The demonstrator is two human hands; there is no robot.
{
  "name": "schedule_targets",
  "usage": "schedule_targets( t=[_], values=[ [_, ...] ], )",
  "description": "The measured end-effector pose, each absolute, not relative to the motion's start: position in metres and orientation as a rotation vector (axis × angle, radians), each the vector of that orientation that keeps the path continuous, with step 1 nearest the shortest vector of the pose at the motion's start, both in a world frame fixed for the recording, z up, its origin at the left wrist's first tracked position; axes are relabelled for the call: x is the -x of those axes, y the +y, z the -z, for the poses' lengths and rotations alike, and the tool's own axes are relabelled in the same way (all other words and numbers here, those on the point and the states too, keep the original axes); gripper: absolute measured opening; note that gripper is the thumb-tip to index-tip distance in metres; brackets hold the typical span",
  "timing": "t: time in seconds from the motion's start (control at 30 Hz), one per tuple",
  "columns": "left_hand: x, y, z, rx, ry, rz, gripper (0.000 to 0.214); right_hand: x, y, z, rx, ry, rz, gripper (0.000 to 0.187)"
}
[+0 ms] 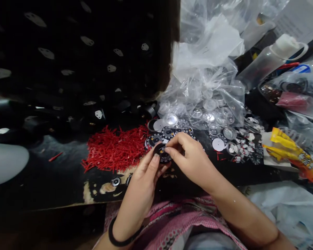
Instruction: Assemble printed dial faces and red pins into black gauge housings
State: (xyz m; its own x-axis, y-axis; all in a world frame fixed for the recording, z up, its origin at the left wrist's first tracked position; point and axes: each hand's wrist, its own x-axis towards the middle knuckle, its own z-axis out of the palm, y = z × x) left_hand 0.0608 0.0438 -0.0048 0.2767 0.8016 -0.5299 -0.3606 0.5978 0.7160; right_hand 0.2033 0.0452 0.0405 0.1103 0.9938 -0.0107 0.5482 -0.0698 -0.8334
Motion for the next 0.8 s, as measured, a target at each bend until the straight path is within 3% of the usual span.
schedule_targets(
  t=[0.23, 0.37, 0.5, 0.57, 0.73, 0.8],
  values=[
    [-0.05, 0.043, 0.01, -0.645, 0.94, -0.773, 0.033, -0.21, 0.046, -0.038, 1.817, -1.455, -1.024, 0.014],
    [-0.043, 0.036, 0.014, -0.67, 0.957, -0.721, 0.036, -0.206, 0.033, -0.038, 1.714, -1.466, -1.253, 0.015],
    [-0.023, 0.028, 0.024, -0.682, 1.051, -0.73, 0.038, -0.197, 0.034, -0.035, 1.6, -1.643, -1.267, 0.021],
    [-0.013, 0.027, 0.025, -0.639, 1.126, -0.801, 0.037, -0.192, 0.044, -0.031, 1.599, -1.825, -1.164, 0.015],
    [-0.006, 0.033, 0.015, -0.456, 1.132, -1.053, 0.023, -0.179, 0.077, -0.012, 1.812, -2.362, -0.362, 0.015],
    [-0.009, 0.035, 0.011, -0.427, 1.103, -1.094, 0.02, -0.174, 0.084, -0.007, 1.781, -2.465, -0.226, 0.015]
  ],
)
